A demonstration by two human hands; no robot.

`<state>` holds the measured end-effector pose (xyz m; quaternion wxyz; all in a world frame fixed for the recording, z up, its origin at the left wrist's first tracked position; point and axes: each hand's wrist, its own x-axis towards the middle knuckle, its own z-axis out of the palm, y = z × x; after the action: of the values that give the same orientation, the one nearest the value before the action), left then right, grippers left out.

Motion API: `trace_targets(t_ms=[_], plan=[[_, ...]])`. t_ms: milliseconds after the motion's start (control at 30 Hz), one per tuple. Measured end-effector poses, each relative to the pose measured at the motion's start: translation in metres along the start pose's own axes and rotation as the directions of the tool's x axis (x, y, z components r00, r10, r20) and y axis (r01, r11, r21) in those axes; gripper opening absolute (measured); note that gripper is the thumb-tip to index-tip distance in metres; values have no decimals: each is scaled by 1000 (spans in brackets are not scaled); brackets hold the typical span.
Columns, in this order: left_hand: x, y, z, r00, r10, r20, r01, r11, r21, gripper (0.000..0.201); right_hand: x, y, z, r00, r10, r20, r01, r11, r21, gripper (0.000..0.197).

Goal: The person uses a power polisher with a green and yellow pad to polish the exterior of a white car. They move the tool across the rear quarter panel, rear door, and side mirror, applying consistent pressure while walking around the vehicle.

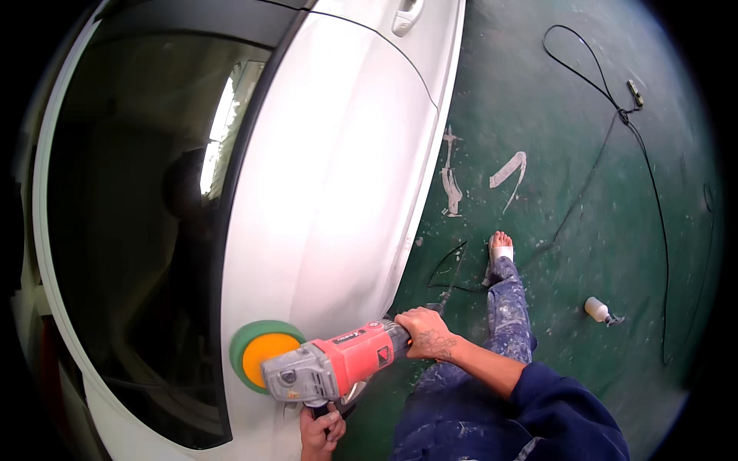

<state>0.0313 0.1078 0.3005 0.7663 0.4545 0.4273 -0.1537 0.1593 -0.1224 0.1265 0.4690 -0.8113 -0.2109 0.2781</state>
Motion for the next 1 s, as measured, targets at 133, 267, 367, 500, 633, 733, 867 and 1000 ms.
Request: trace_targets(t_ms=[133,267,367,500,633,733,867,1000], plan=[[33,13,24,998,-37,40,35,998,51,17,18,16,-34,998,15,-68,-14,1000,17,35],[96,66,108,989,-97,112,70,972,226,26,39,42,-107,970,89,-226,-92,996,-1,29],[147,113,188,968,-156,197,101,960,262,40,66,58,-178,939,178,-294,-167,984,62,32],[218,168,282,856,-169,488,96,981,170,44,100,73,-266,865,284,-413,-233,957,170,17],[267,228,349,720,-196,666,154,981,122,38,130,76,-326,767,307,-564,-319,944,79,31],[282,251,370,650,-182,738,177,981,86,35,139,49,-353,742,376,-555,-378,918,116,34],[263,231,349,697,-157,700,135,987,87,41,122,64,-319,692,288,-662,-319,944,77,28],[204,180,269,862,-86,499,14,989,145,51,96,63,-243,839,203,-505,-133,976,170,19]])
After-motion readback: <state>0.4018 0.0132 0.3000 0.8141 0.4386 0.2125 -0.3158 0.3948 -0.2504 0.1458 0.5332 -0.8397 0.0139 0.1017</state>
